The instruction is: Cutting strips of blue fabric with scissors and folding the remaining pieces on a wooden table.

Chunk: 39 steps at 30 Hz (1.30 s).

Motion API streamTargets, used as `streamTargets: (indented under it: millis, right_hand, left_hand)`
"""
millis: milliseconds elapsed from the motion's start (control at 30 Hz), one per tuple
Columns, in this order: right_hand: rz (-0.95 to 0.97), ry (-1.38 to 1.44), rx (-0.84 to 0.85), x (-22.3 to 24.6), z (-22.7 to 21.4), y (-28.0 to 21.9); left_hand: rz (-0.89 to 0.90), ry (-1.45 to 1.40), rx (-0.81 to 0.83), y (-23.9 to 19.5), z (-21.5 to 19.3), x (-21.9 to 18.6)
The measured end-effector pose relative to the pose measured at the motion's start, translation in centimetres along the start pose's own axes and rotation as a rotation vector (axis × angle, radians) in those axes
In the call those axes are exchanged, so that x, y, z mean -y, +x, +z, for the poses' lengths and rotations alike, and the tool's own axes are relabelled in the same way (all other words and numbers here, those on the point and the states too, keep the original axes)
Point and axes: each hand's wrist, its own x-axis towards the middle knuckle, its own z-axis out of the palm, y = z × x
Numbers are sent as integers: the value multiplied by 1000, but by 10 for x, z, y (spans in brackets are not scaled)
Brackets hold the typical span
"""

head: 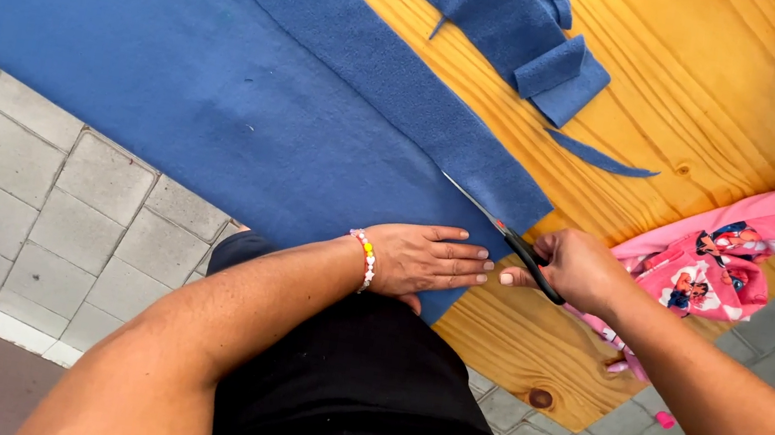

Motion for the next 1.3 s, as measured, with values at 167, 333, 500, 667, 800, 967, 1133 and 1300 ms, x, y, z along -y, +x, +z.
streamTargets:
  millis: [167, 333, 500, 667, 800, 967, 1133, 1300]
  right_hand:
    - [-4, -12, 26, -6, 10, 16]
    - [-17, -4, 29, 22, -4, -4]
    - [-17, 14, 12, 10, 0, 8]
    - [-42, -19, 39, 26, -7, 10]
    - [-56, -48, -4, 22, -9, 15]
    - [-69, -12, 22, 25, -9, 16]
    - [-91, 72, 54, 23, 3, 30]
    - [-106, 141, 47, 24, 0, 27]
  left_hand:
    - [6, -4, -21, 0, 0, 2]
    - [9, -21, -47, 1, 7, 1]
    - [8, -10, -81, 0, 12, 1]
    - [13, -33, -120, 1, 22, 0]
    - [21, -36, -157, 2, 20, 2]
    - [17, -22, -185, 3, 31, 1]
    - [34, -31, -212, 6, 33, 4]
    - [38, -9, -251, 8, 44, 3]
